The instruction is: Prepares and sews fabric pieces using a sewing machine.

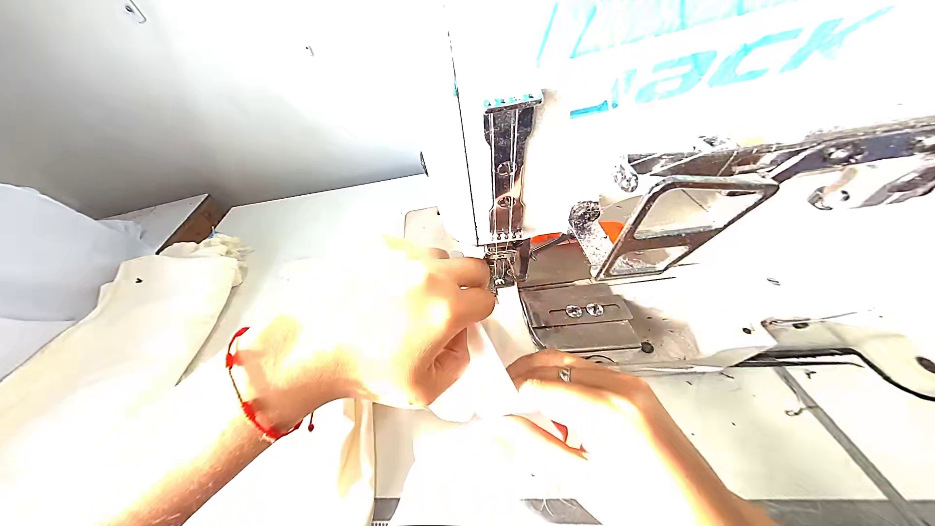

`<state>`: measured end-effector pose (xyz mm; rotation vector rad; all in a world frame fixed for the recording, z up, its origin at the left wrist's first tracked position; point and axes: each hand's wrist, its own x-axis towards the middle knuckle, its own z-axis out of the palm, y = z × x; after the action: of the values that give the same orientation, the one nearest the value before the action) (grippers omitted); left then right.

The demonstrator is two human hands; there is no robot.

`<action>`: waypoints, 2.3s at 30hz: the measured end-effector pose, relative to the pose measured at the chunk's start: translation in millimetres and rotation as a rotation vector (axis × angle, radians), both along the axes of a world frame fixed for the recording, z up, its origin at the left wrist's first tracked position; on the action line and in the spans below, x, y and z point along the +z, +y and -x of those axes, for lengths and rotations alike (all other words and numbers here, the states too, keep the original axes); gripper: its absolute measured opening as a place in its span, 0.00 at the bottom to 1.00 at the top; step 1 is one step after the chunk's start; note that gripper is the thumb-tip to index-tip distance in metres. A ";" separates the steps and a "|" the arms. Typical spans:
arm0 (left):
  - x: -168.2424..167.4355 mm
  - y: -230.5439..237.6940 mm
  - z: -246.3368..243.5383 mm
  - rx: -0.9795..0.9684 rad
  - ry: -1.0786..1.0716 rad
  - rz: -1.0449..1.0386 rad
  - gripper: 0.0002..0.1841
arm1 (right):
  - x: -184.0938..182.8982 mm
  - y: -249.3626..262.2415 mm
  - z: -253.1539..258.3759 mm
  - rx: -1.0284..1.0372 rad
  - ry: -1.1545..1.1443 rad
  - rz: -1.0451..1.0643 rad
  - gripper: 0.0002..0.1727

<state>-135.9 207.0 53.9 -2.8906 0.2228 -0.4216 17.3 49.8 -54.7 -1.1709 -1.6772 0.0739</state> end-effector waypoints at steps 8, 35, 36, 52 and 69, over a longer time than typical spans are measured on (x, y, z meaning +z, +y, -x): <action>-0.7 -13.8 -2.4 -0.050 -0.038 -0.015 0.13 | 1.5 4.9 -1.3 0.008 0.047 -0.007 0.09; -120.3 -98.3 -37.2 0.596 -0.857 0.370 0.12 | 33.3 1.0 12.1 -0.067 0.320 0.112 0.07; -122.3 -94.8 -33.0 0.549 -0.849 0.382 0.11 | 34.1 -1.5 11.5 -0.047 0.328 0.133 0.06; -29.9 -17.1 18.7 0.056 -0.280 -0.156 0.18 | 7.5 3.8 -2.6 0.113 0.362 0.202 0.10; -6.5 -6.4 -6.2 -0.151 -0.064 0.099 0.11 | 12.9 -4.9 1.2 0.088 0.114 0.120 0.11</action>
<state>-129.7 200.6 47.4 -2.9617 0.4230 -0.5662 16.1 44.9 -41.8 -1.1593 -1.6414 0.2949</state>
